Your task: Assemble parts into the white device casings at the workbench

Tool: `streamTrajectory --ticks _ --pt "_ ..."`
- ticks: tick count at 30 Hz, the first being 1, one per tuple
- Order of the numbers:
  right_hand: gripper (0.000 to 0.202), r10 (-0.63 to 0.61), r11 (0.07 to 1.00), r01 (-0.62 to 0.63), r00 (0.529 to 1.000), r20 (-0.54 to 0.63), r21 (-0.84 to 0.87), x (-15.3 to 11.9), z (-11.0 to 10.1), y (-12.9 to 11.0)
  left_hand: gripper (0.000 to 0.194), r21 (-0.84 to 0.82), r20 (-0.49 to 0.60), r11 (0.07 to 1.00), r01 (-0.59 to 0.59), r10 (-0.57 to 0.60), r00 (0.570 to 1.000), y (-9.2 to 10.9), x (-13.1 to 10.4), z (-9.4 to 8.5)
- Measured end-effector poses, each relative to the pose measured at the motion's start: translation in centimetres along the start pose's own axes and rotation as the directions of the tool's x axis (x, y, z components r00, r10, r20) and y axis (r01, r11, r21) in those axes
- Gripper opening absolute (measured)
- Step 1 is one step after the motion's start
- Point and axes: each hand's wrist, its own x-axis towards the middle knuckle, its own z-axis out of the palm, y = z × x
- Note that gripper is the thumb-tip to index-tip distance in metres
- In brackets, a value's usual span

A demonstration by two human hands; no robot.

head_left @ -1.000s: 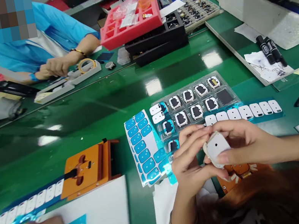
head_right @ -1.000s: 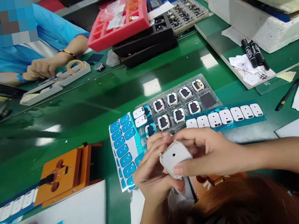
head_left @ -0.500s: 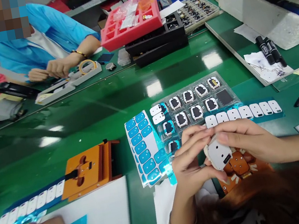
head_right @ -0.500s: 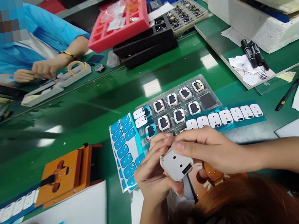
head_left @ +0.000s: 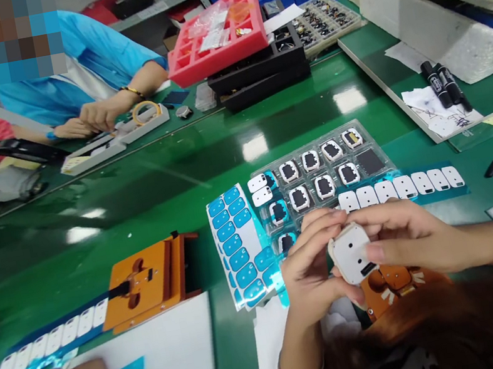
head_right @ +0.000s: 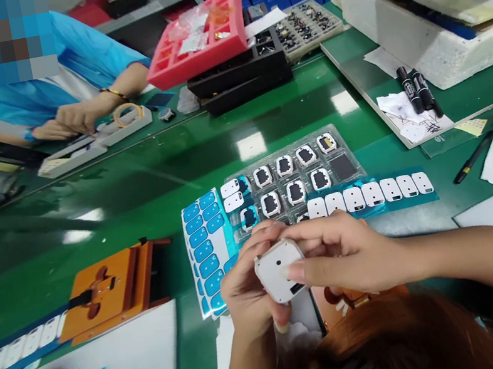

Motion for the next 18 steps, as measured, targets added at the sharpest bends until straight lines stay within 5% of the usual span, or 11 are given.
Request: streamTrajectory --ticks 9,18 --pt "0.029 -0.019 0.996 0.006 0.988 -0.150 -0.088 0.54 0.11 -0.45 0.071 0.088 0.125 0.995 -0.045 0.034 0.992 0.10 0.19 0.36" --pt "0.046 -0.090 0.982 0.076 0.994 -0.070 -0.173 0.25 -0.62 -0.33 0.068 0.020 0.129 0.999 -0.025 0.022 0.991 -0.24 -0.14 0.26"
